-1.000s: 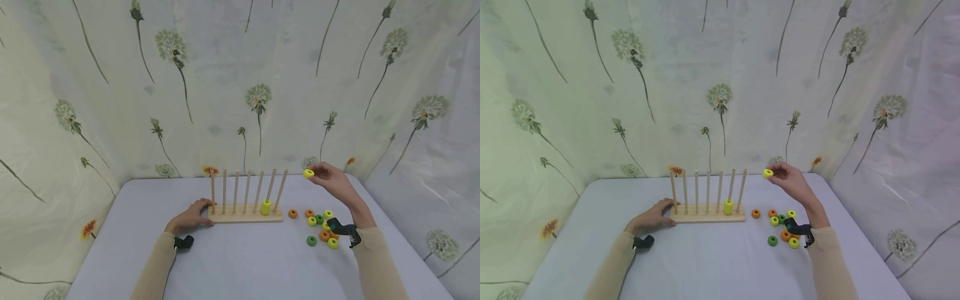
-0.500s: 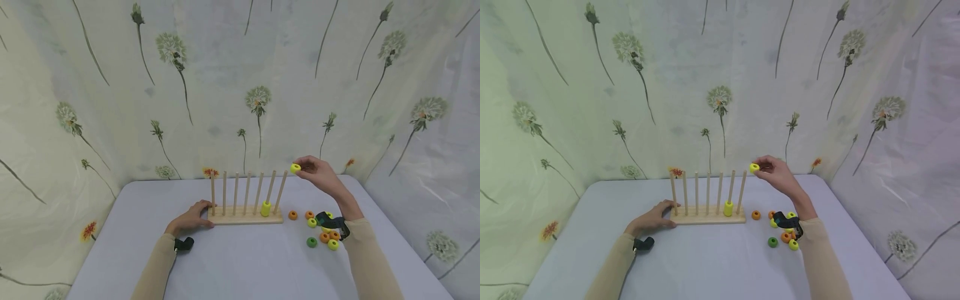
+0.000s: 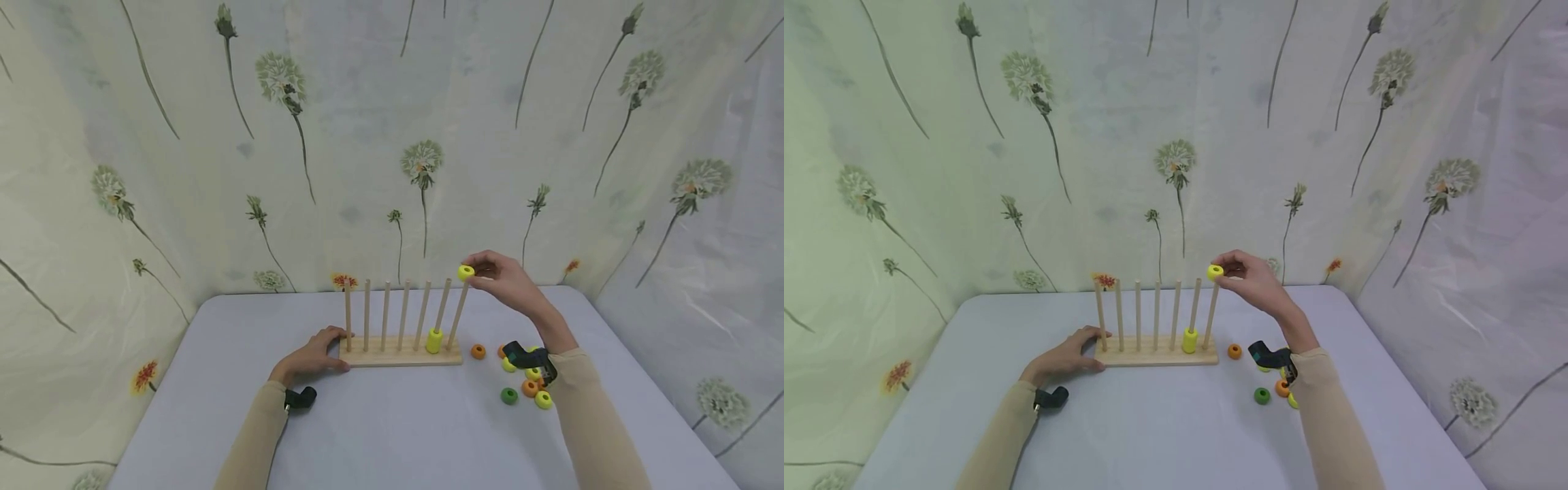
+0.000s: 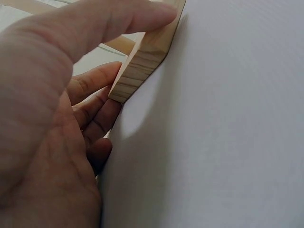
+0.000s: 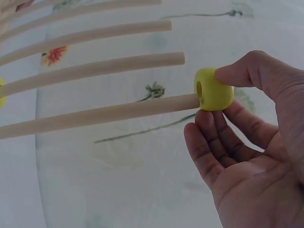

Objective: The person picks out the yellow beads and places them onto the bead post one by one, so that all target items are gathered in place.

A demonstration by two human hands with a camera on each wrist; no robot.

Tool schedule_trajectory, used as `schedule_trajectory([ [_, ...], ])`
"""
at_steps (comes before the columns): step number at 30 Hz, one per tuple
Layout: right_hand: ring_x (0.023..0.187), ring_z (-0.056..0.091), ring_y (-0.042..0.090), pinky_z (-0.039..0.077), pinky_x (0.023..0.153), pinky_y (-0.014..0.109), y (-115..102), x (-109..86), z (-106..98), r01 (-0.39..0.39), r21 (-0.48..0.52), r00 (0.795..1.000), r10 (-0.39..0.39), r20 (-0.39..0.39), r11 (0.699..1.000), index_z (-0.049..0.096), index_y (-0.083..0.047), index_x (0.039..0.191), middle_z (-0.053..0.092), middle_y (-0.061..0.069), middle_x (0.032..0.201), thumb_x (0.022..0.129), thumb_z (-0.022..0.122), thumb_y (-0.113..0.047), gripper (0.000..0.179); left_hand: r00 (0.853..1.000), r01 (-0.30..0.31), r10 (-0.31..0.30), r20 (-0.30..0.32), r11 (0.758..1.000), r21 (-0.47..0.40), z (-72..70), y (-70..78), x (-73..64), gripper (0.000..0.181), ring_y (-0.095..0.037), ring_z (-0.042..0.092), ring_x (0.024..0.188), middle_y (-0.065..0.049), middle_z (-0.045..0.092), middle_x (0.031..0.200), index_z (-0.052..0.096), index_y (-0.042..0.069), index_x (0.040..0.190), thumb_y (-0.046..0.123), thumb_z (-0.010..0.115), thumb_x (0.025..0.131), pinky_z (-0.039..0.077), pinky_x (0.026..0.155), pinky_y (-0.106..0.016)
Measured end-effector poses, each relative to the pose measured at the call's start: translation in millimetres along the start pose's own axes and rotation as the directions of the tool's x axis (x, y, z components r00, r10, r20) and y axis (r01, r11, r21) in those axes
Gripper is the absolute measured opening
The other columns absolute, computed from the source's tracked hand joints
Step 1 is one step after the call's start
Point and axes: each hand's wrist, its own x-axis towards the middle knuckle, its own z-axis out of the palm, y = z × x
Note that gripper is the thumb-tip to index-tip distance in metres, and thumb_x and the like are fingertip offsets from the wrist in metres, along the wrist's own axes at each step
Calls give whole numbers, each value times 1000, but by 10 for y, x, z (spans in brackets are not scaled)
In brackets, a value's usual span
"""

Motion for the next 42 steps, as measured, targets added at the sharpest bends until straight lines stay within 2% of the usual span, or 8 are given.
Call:
schedule_trajectory([
  [5,105,61,24,53,81,23,-39,24,37,18,-17,1000,-18,5,1000,58,-10,121,61,9,116,92,66,-23,33,1000,8,-8,-3,1000,-2,-7,12,3,71,-28,31,139,-4,44,143,51,20,135,38,82,74,21,114,-54],
  [13,105,61,22,52,84,27,-46,70,117,1,-18,1000,-1,27,1000,58,-13,120,61,6,115,92,66,-26,32,1000,21,-21,-3,1000,-1,-1,25,-8,71,-29,31,139,-5,44,144,51,19,135,38,82,74,21,115,-54],
  [25,106,61,22,52,88,34,-76,107,183,16,-13,999,-15,33,1000,58,-12,119,61,6,115,92,66,-25,31,1000,6,-6,-1,1000,2,1,-7,14,72,-30,31,139,-5,43,144,51,18,135,39,82,74,21,114,-55],
  [33,101,60,22,52,82,27,-78,102,220,17,-7,998,-16,61,1000,59,-11,119,61,7,114,91,67,-22,31,1000,23,-23,-3,1000,-8,4,-8,6,72,-29,31,139,-5,43,144,50,20,135,40,82,74,22,114,-56],
  [42,100,59,21,51,80,25,-56,85,227,13,1,997,-13,71,1000,59,-10,120,61,9,115,92,67,-25,33,1000,30,-30,-7,1000,10,7,-7,9,72,-29,30,140,-5,42,145,50,19,135,40,82,74,20,115,-54],
])
